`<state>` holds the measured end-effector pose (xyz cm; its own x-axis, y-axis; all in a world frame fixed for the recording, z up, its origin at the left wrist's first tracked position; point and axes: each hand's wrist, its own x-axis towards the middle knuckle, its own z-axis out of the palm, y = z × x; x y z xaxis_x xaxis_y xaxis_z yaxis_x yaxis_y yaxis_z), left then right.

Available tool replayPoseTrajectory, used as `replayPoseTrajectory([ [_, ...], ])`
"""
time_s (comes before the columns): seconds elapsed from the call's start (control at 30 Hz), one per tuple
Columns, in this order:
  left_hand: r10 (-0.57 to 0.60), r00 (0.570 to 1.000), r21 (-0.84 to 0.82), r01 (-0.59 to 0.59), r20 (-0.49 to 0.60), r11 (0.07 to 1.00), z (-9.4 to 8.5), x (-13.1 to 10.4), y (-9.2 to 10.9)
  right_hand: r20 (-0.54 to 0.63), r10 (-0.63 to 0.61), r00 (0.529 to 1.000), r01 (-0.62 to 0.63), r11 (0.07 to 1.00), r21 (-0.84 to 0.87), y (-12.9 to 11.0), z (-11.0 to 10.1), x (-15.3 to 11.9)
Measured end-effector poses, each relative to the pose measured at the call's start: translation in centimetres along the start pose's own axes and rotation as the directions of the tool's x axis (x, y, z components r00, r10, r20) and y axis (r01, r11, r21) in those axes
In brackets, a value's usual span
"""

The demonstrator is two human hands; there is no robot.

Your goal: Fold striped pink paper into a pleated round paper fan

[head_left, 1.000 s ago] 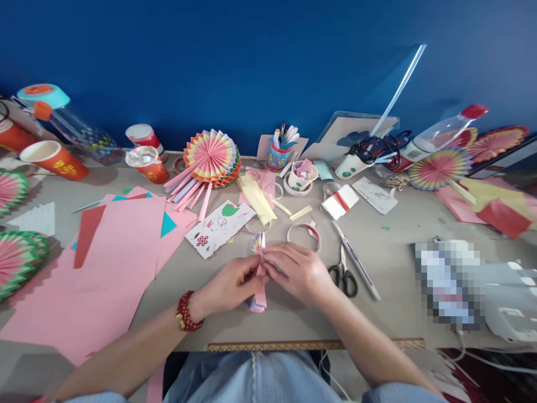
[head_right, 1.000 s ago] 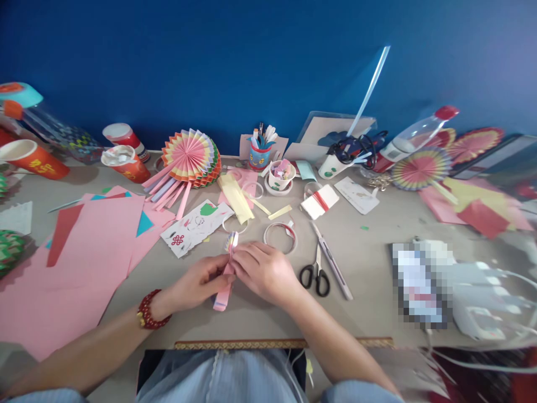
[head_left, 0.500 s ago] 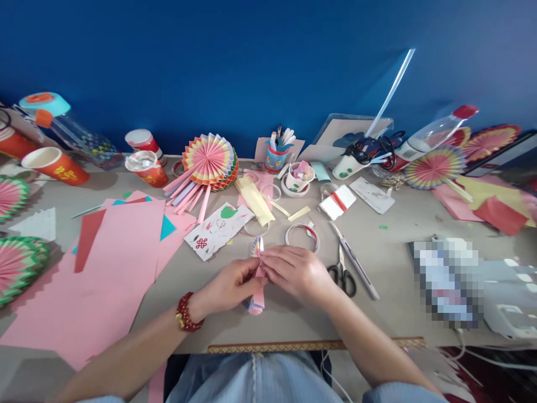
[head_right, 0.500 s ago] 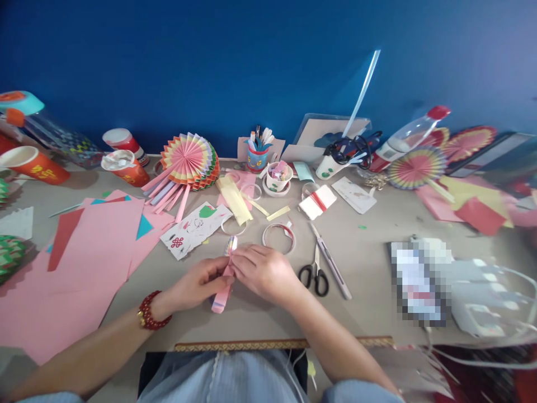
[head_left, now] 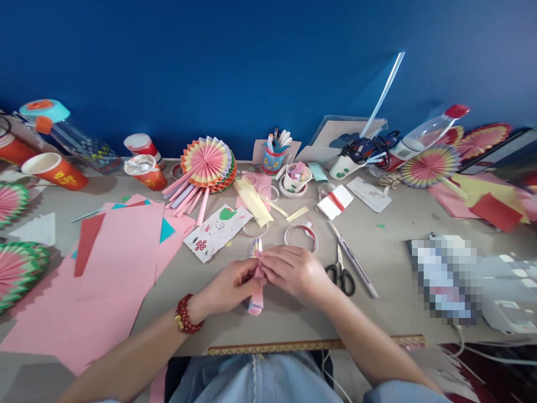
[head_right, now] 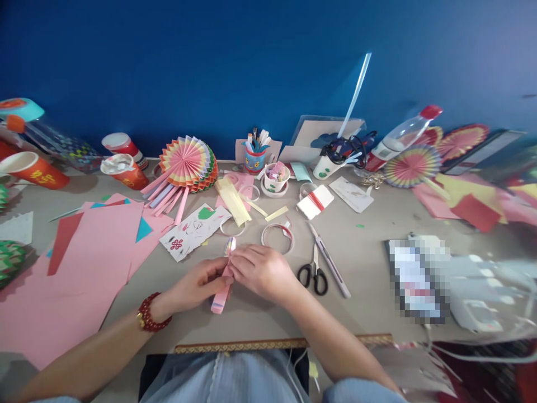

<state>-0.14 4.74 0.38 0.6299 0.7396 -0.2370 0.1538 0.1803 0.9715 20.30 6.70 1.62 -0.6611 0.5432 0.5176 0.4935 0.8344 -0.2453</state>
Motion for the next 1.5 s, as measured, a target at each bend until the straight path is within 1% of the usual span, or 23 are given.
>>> replayPoseTrajectory([
  [0.13,-0.006,1.0,0.01,0.005,0.013,1.0,0.1,0.1,0.0,-0.02,-0.032,0.999,0.031,0.998,-0.045,0.0,0.4,0.0],
  [0.23,-0.011,1.0,-0.001,0.011,0.02,1.0,0.2,0.1,0.2,-0.016,-0.008,1.0,0.007,0.998,-0.062,0.0,0.5,-0.2],
  [0.3,-0.018,1.0,-0.012,0.019,0.023,1.0,0.2,0.1,0.4,-0.007,0.011,1.0,-0.011,0.999,-0.036,0.0,0.4,-0.2],
  [0.43,-0.031,0.999,-0.049,0.032,0.027,0.998,0.0,0.0,0.6,-0.021,0.003,1.0,-0.003,0.999,0.035,0.1,-0.1,0.1],
  [0.67,-0.011,1.0,-0.046,0.012,0.029,0.999,0.0,0.0,0.3,-0.014,0.018,1.0,-0.018,1.0,0.025,0.1,0.2,-0.1],
  [0.8,-0.011,0.999,-0.057,0.013,0.034,0.998,0.0,0.0,0.8,-0.008,0.045,0.999,-0.045,0.998,0.054,0.2,0.2,-0.4],
  [0.93,-0.007,1.0,-0.084,0.01,0.028,0.996,-0.1,-0.1,1.0,-0.03,0.101,0.994,-0.097,0.989,0.107,0.2,0.0,-0.3],
  [1.13,-0.029,0.999,-0.066,0.031,0.033,0.997,-0.1,0.0,0.2,0.015,0.103,0.995,-0.104,0.984,0.146,0.2,-0.1,-0.1],
  [1.33,-0.024,0.999,-0.032,0.025,0.028,0.999,0.0,0.0,0.4,0.018,0.08,0.997,-0.082,0.984,0.16,0.4,0.2,-0.1],
  [1.4,-0.025,1.0,-0.016,0.025,0.02,1.0,0.0,-0.1,0.4,0.018,0.093,0.996,-0.094,0.982,0.164,0.4,0.1,-0.1],
  [1.5,-0.027,0.999,-0.011,0.027,0.026,1.0,-0.1,-0.1,0.3,0.047,0.123,0.991,-0.13,0.965,0.226,0.4,-0.1,0.1],
])
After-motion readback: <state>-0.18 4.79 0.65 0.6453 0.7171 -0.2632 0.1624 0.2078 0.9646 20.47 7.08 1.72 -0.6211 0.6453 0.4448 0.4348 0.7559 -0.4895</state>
